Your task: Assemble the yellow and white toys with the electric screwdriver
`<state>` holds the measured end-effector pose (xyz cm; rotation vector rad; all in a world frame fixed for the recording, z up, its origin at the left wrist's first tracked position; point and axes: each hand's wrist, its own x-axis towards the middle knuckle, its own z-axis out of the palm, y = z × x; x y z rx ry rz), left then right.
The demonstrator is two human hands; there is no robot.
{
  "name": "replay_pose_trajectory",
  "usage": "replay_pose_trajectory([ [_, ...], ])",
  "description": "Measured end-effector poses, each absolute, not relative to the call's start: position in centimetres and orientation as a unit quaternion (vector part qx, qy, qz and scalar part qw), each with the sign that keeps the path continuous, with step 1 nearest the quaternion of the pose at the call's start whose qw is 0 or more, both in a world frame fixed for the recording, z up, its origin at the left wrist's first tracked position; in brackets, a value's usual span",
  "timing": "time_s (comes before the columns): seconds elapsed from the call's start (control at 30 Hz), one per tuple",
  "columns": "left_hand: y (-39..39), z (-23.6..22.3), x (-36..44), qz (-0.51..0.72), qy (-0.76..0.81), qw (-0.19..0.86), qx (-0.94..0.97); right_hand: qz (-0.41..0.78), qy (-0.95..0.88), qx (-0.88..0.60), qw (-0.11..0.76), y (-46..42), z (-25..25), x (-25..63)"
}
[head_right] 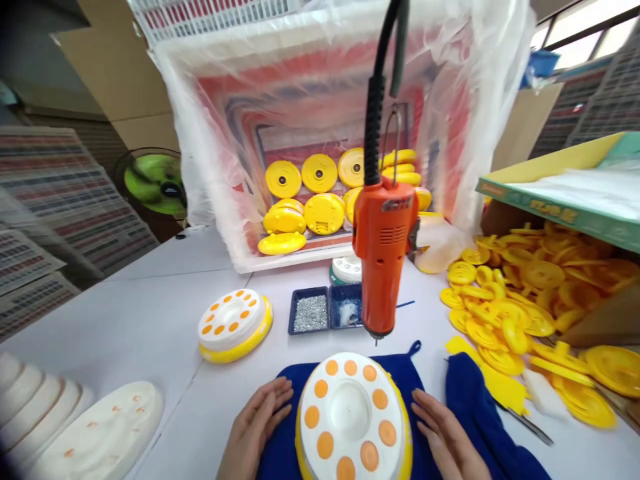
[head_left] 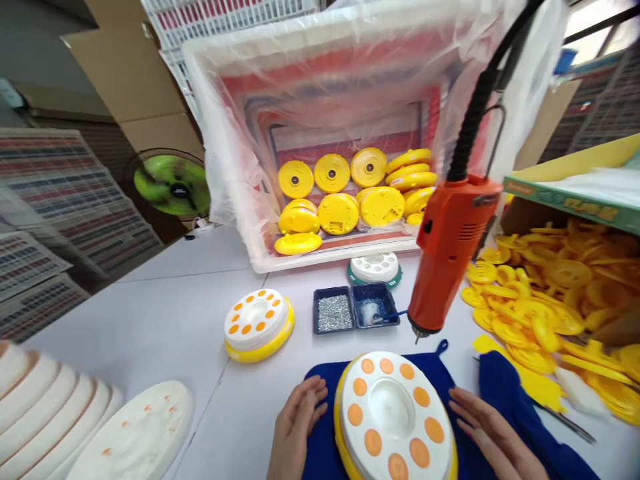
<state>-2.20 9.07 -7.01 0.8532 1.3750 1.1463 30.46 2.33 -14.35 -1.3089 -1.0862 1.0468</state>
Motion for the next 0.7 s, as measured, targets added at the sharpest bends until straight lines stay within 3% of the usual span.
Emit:
replay_pose_trajectory([
  [0.1,8.3,-8.4,0.3,0.455,0.582,0.534,0.412,0.395,-0.432,-0.568,0.58,3.0,-15.3,28.8],
  [0.3,8.3,-10.4,1.0,0.446,0.609,0.443,0.483,0.328,-0.475,-0.607,0.546,3.6,-16.5,26.3],
  [0.7,9.5,-10.0,0.6,0.431,0.636,0.343,0.54,0.209,-0.503,-0.603,0.583,4.5,-15.4,24.5],
])
